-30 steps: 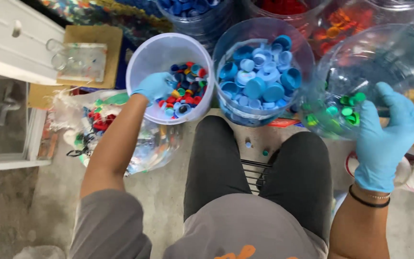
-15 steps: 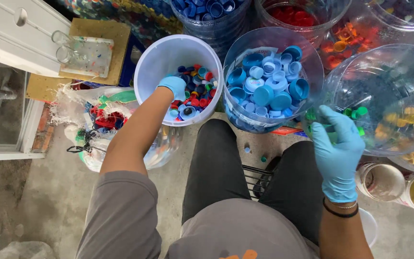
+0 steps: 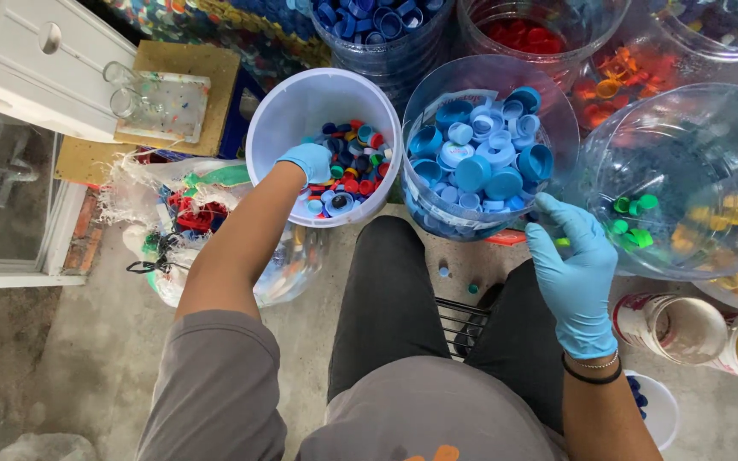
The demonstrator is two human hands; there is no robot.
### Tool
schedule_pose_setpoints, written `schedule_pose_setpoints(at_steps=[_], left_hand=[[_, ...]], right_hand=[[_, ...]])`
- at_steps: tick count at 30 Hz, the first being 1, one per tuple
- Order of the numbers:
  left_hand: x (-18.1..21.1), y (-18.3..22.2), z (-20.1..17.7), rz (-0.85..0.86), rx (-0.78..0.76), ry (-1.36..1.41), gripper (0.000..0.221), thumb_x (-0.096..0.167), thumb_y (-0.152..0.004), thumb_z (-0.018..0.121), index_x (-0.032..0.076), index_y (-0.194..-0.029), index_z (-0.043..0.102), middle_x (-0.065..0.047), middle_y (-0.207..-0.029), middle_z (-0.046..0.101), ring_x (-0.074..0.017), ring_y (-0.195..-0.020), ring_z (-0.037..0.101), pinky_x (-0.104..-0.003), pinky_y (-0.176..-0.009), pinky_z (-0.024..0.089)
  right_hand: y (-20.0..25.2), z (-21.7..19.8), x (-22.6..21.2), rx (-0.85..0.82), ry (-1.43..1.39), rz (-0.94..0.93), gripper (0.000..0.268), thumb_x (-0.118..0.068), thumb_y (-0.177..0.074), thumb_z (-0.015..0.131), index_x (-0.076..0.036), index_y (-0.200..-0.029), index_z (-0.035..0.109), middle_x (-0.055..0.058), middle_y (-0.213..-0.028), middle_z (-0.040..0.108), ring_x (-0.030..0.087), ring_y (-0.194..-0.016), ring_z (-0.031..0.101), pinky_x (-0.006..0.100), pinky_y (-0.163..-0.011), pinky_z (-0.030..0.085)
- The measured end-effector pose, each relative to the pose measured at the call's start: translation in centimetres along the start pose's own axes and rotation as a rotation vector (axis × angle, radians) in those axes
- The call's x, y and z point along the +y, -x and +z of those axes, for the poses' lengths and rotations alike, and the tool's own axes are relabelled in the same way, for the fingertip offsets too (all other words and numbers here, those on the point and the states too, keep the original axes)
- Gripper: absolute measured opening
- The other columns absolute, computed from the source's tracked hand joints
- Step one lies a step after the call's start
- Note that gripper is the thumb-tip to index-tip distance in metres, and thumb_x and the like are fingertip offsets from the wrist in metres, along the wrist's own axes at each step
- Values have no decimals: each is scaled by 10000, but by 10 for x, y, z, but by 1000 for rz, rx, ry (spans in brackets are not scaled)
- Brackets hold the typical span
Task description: The person sorts a mixed pile of colorful plastic bottle caps from a white bucket into larger clear containers based on color. They pick up caps by hand and place them into containers holding blue, red, green, and other colored caps.
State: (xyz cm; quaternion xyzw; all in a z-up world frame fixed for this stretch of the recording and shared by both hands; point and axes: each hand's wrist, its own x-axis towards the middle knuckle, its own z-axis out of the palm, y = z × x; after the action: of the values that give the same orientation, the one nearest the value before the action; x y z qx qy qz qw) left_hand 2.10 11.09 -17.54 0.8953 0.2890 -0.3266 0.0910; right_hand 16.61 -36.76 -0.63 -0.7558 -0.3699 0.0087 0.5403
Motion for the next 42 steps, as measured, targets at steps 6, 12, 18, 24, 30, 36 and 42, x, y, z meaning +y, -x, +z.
schedule_pose_setpoints(at_steps=[6,12,18,24,30,36,42], left_hand=[[56,61,-51,-32,-112,-95,414,113,-913,616,-64,-1286,647,-249,-1364,656,-417,-1314,593,-564,-1064,494],[18,7,-9,63,33,-136,330,104,-863,684,-21,-1160,754,-236,-1151,744,-402,-1169,694,-536,-972,569],[-51,-72,34,126,167,-109,294,240,-840,735,55,-1054,814,-183,-1031,786,-410,-1055,736,-507,-931,589],[-45,21,-35,170,283,230,349,214,-836,644,40,-1103,785,-186,-1139,772,-453,-1131,681,-540,-1017,528],[43,170,-127,411,461,767,430,72,-858,695,38,-1287,678,-152,-1147,718,-260,-1049,666,-449,-1006,509],[187,261,-147,595,327,919,519,18,-854,763,118,-1350,650,-84,-1111,709,-185,-992,699,-383,-952,573],[257,248,-117,689,286,1008,490,82,-867,804,144,-1330,653,-80,-1054,760,-172,-937,738,-372,-880,619]], right_hand=[[-1,-3,-12,-20,-37,9,351,55,-956,752,-10,-1299,720,195,-1174,697,344,-1057,664,446,-970,514],[0,-1,-11,-6,-23,14,351,38,-944,774,-23,-1288,731,181,-1147,706,342,-1038,676,452,-960,536],[2,5,-3,-21,-18,-21,337,-29,-953,776,-78,-1285,745,103,-1115,724,294,-1035,680,413,-981,521],[0,15,-17,-41,40,-118,344,-31,-909,778,-55,-1250,737,179,-1126,726,403,-1021,669,488,-927,519],[-5,34,-23,-90,23,-244,469,-202,-868,840,-108,-1303,694,136,-1201,693,376,-1078,656,480,-959,515],[-10,44,-53,-70,61,-312,682,-385,-885,818,-61,-1429,563,185,-1353,612,422,-1218,604,538,-1034,498],[-2,25,-18,28,248,-332,565,-253,-885,815,-63,-1381,622,167,-1196,680,383,-1051,679,499,-881,574]])
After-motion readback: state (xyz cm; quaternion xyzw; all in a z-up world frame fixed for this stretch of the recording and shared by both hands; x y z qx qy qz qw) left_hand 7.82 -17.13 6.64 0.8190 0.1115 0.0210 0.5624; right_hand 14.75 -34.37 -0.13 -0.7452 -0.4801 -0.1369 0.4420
